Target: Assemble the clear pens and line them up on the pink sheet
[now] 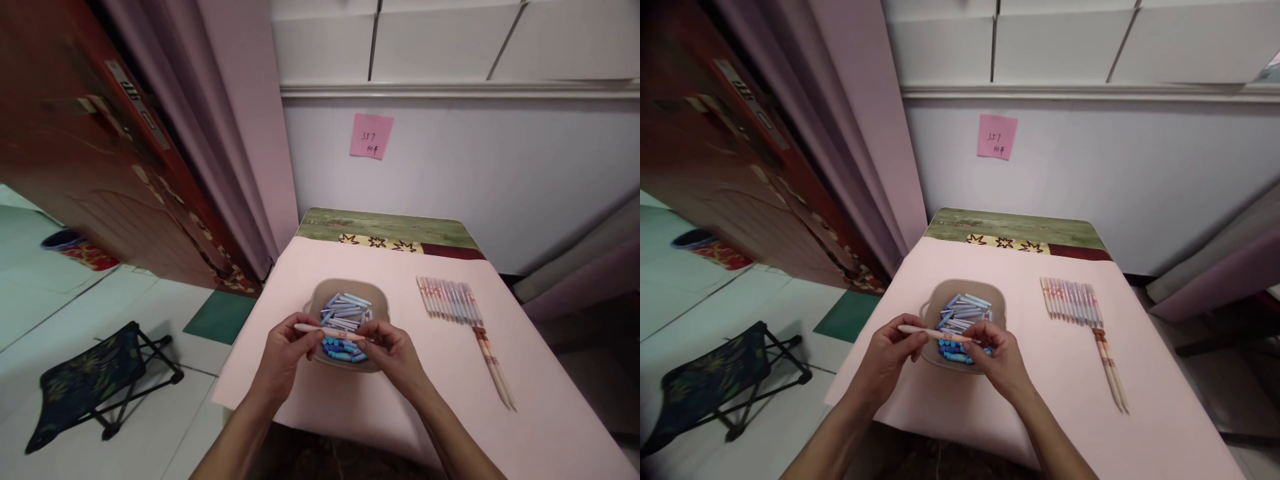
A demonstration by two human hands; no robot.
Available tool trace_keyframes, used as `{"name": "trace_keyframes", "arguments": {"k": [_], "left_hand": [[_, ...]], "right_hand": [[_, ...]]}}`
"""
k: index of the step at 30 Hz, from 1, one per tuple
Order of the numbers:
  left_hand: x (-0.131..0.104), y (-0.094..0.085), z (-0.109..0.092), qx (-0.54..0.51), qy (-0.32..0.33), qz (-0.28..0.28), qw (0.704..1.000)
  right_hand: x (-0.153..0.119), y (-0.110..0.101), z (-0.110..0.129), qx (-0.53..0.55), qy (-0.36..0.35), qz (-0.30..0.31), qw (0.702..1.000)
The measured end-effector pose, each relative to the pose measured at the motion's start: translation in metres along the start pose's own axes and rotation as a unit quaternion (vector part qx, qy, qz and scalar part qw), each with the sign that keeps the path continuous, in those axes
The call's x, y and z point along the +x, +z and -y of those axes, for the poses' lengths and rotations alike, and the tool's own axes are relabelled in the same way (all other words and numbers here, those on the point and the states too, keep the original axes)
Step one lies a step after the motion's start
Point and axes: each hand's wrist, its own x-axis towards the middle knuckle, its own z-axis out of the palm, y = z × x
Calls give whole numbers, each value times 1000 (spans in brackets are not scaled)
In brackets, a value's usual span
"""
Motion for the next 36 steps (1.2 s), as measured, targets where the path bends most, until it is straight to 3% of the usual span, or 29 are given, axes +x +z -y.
{"name": "trace_keyframes", "arguments": {"k": [4,8,14,23,27,33,36], "left_hand": [[0,8,17,-141,-26,-40,989],[-2,16,26,-186,-67,-46,979],[-9,23,28,-179,-84,-42,979],[-5,20,28,-185,-62,-69,978],[-6,21,27,-175,-59,-60,981],[-7,22,32,-158,-55,-45,985],[-8,23,32,-150,-52,-33,987]], "right_hand": [[-3,11,2,-1,-8,-44,999],[-6,19,4,-17,-18,-89,996],[-10,18,-1,-99,-1,-94,991],[-13,19,5,-144,-74,-91,983],[-12,18,6,-179,-46,-65,981],[-12,22,4,-175,-87,-80,977],[-12,22,3,-186,-65,-64,978]]}}
